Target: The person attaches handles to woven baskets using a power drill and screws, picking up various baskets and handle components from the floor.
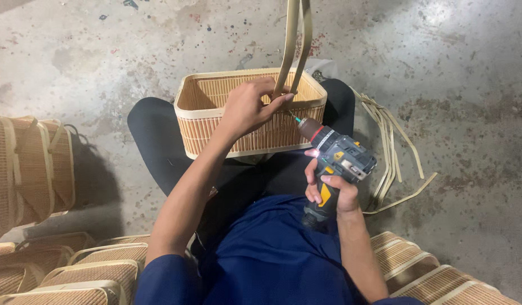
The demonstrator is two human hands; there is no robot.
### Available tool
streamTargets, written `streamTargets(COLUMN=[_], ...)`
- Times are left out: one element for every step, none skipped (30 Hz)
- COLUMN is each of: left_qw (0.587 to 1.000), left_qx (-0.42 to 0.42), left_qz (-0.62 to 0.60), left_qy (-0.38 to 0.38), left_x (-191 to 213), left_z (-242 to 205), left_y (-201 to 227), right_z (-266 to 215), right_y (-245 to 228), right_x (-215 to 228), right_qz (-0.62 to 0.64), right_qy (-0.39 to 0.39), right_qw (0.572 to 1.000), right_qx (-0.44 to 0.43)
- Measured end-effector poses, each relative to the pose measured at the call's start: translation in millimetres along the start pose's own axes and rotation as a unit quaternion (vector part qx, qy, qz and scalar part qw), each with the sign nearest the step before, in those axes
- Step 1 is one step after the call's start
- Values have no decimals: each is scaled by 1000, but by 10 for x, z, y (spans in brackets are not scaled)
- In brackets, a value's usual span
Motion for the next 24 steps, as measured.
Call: streamTargets(left_qw=[1000,1000,1000,1000,1000,1000,999,999,1000,1000,1000,999,999,999,999,999,999,997,995,995,994,993,993,995], left_qx=[9,9,15,20,21,27,32,33,27,21,21,34,46,45,47,48,49,74,97,96,102,109,109,95], left_qz=[-6,-8,-2,3,3,7,13,13,7,0,-1,-5,-6,-6,4,14,15,20,24,23,29,35,36,18], left_qy=[-1,0,3,5,6,-2,-9,-6,-5,-4,-5,-9,-11,-9,-7,-5,-3,-15,-28,-29,-29,-28,-27,-24], left_x=[-5,-12,-18,-21,-20,-19,-8,4,5,4,2,4,12,1,-9,-7,-4,-4,-13,-16,-12,-10,-3,2], left_z=[-6,-2,4,11,11,12,24,32,24,14,18,21,35,47,49,47,42,37,41,43,39,36,35,36], left_y=[0,-2,-6,-11,-14,-18,-22,-24,-24,-25,-29,-36,-43,-39,-37,-40,-43,-51,-56,-58,-62,-67,-71,-71], right_z=[1,0,0,1,-13,-41,-39,-23,-26,-25,-16,-2,22,15,4,2,-3,-7,-14,-10,3,12,16,9], right_y=[7,15,21,25,31,29,17,1,-10,-16,-17,-14,-24,-44,-62,-77,-85,-92,-102,-114,-127,-143,-167,-206], right_x=[24,43,56,61,49,31,21,18,15,12,7,0,-3,-8,-19,-28,-38,-44,-50,-56,-68,-91,-127,-167], right_qz=[43,42,33,24,24,4,-16,-17,-19,-20,-21,-17,-14,-15,-23,-30,-30,-36,-42,-42,-44,-47,-47,-88], right_qy=[-26,-26,-16,-7,-7,4,14,12,15,17,18,21,21,20,22,24,23,25,29,31,26,21,20,28], right_qw=[999,999,999,1000,1000,1000,1000,1000,1000,1000,1000,1000,1000,1000,999,999,999,999,999,999,999,999,999,996], right_qx=[-11,-12,-13,-15,-17,-3,12,11,11,10,9,6,4,5,8,11,11,1,-8,-7,-8,-9,-9,-8])
Point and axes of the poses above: each hand's wrist, its own z-axis towards the middle knuckle, its own x-axis out of the back of the hand, y = z × x, the point moved 1 cm from there along z, towards the middle knuckle, and after that the axes turned 13 degrees about -z, right-handed, at the moved point
